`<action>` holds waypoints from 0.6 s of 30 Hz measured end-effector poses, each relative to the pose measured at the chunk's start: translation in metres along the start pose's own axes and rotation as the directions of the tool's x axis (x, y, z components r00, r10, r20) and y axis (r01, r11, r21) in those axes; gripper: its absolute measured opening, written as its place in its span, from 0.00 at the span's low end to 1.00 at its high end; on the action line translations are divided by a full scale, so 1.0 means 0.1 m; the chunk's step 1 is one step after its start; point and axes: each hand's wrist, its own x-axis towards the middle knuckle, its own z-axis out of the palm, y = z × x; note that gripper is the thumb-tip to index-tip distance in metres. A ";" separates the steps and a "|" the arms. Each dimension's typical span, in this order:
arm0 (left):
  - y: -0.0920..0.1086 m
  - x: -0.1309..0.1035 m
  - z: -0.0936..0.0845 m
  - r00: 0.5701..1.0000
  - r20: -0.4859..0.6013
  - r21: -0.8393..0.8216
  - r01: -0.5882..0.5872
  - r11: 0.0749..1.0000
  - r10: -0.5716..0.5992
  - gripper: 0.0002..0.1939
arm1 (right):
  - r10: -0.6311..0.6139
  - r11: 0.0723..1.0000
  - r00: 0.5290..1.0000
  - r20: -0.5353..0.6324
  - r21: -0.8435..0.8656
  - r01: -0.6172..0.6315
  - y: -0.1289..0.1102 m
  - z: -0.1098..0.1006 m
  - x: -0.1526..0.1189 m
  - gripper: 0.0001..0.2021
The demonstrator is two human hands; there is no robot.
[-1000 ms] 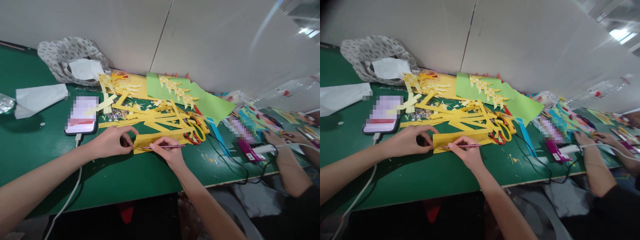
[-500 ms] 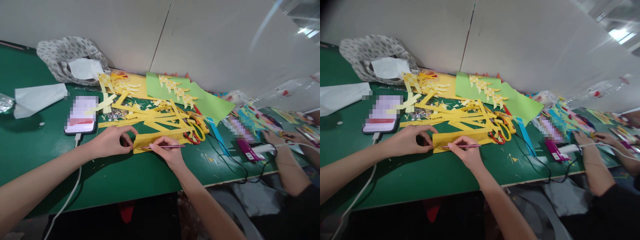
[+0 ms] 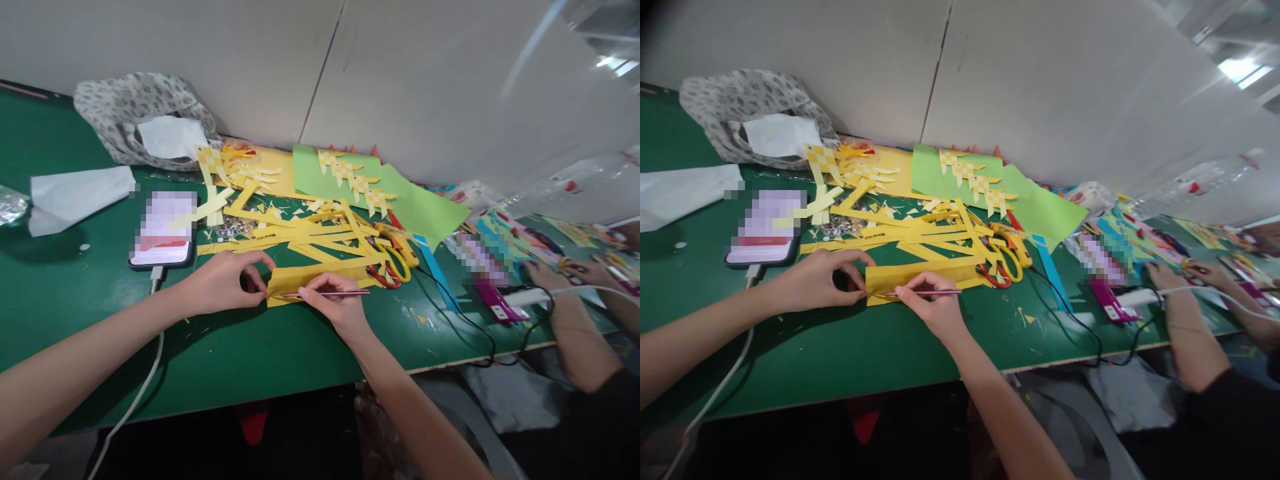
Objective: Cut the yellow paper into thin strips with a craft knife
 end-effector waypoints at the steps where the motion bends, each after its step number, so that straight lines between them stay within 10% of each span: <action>1: 0.00 0.00 0.00 1.000 0.001 0.001 0.000 1.000 0.000 0.19 | -0.004 1.000 1.000 -0.003 0.003 0.004 0.00 0.00 0.00 0.09; 18: -0.01 -0.01 0.04 0.999 -0.018 0.068 -0.046 0.997 0.048 0.16 | 0.016 1.000 0.999 0.029 -0.026 -0.016 -0.02 -0.02 0.01 0.09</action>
